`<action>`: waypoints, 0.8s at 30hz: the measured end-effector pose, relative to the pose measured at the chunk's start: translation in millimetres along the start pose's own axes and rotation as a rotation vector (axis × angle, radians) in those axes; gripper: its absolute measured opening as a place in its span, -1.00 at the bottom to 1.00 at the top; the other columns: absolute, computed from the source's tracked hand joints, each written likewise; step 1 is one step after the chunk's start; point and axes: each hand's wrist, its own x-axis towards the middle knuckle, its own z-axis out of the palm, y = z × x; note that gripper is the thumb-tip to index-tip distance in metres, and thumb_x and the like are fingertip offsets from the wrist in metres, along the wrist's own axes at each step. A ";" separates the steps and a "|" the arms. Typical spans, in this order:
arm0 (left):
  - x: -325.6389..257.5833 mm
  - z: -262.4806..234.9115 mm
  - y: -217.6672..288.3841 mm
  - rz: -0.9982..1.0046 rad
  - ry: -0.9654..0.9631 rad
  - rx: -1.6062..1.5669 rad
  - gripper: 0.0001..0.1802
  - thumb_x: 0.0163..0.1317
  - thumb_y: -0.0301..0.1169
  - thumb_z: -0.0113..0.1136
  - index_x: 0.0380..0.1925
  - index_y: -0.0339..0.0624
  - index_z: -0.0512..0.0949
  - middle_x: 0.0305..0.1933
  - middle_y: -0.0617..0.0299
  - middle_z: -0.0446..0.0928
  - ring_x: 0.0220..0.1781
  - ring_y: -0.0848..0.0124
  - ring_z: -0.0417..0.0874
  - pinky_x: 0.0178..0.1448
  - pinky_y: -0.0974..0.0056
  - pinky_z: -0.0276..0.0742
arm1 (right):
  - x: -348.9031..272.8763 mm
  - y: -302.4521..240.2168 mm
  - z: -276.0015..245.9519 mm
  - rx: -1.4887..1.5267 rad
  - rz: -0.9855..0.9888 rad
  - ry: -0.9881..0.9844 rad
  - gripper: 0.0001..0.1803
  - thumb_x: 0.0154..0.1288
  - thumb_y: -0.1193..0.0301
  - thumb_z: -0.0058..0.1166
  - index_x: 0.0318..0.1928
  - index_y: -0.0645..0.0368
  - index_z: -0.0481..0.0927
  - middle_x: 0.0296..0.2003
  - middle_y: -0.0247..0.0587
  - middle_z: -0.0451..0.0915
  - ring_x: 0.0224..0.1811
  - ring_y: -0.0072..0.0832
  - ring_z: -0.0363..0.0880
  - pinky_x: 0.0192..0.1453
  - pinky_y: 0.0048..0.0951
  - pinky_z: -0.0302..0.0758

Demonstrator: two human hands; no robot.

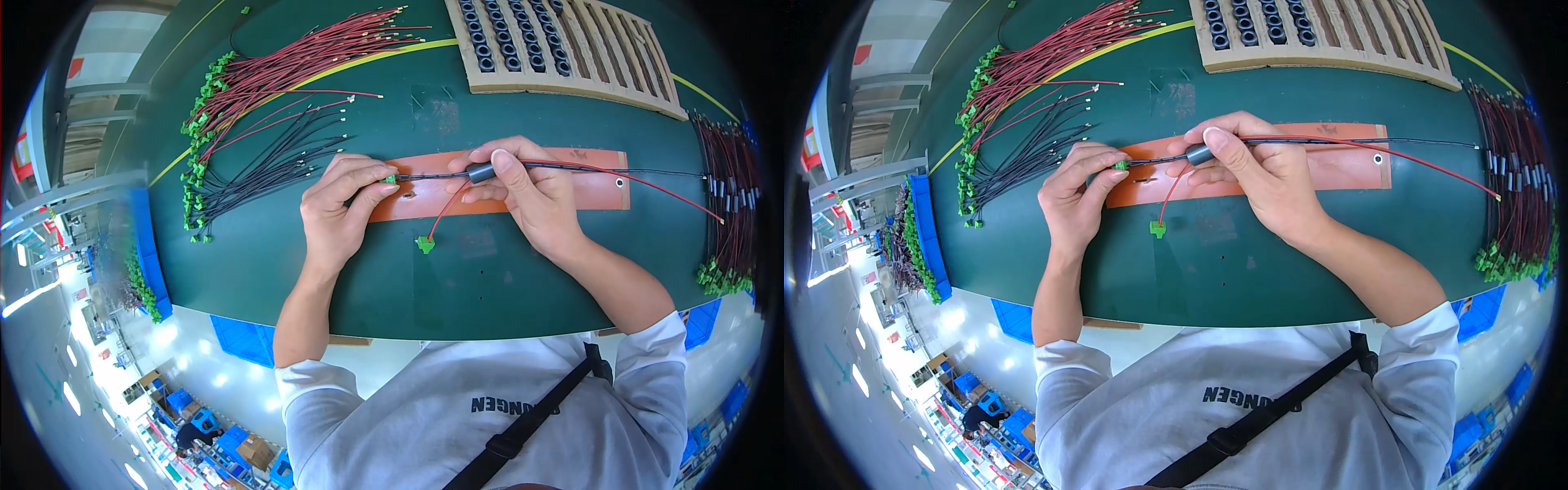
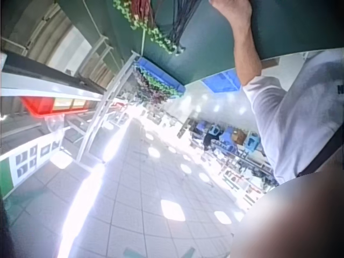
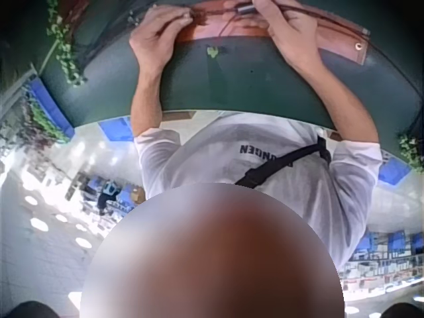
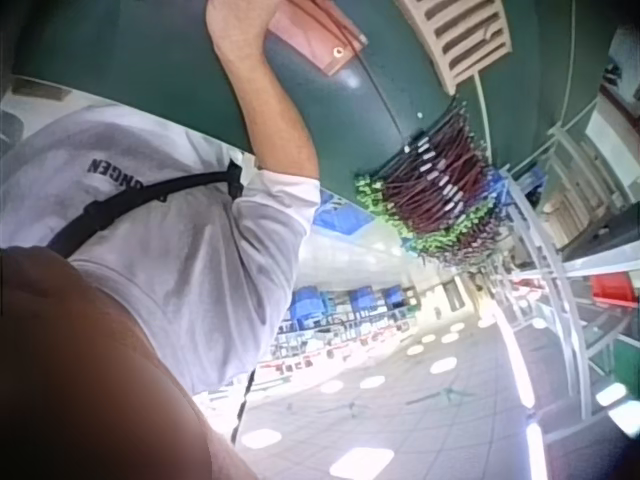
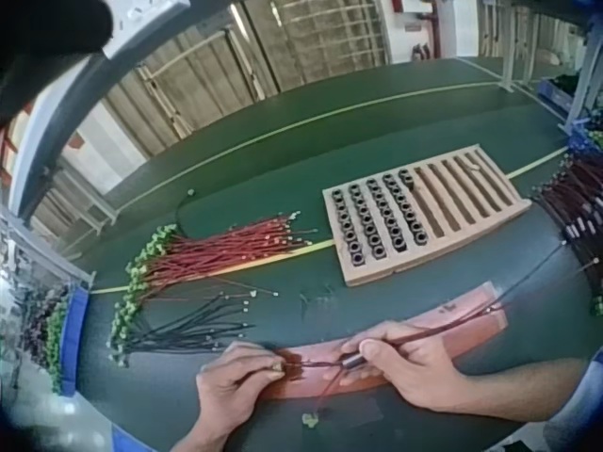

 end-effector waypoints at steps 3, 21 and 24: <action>3.9 2.8 3.4 0.056 -0.018 0.160 -0.79 0.11 -0.67 0.42 -0.21 -0.38 0.74 -0.22 0.08 0.71 -0.14 0.24 0.69 0.05 0.21 0.59 | -0.2 1.6 1.8 -0.009 -0.006 -0.005 -0.68 0.68 0.32 -0.08 0.08 0.38 0.54 -0.01 0.03 0.69 -0.03 -0.32 0.78 0.06 -0.39 0.78; -11.2 -10.5 34.9 -0.276 -0.176 -0.202 -0.69 0.16 -0.69 0.47 -0.10 -0.43 0.62 -0.16 0.05 0.72 -0.26 0.36 0.80 -0.15 0.34 0.75 | -4.2 -2.9 3.5 -0.077 0.047 0.019 -0.70 0.69 0.30 -0.12 0.08 0.32 0.49 0.07 0.03 0.67 0.05 -0.28 0.78 0.07 -0.40 0.77; -12.1 -18.9 26.7 -0.237 -0.149 -0.238 -0.66 0.18 -0.75 0.40 -0.04 -0.44 0.61 0.00 -0.02 0.67 -0.06 0.32 0.77 0.02 0.27 0.74 | -5.3 -3.7 5.9 -0.086 0.036 -0.006 -0.72 0.70 0.31 -0.13 0.08 0.30 0.47 0.05 -0.01 0.68 0.05 -0.30 0.77 0.07 -0.40 0.76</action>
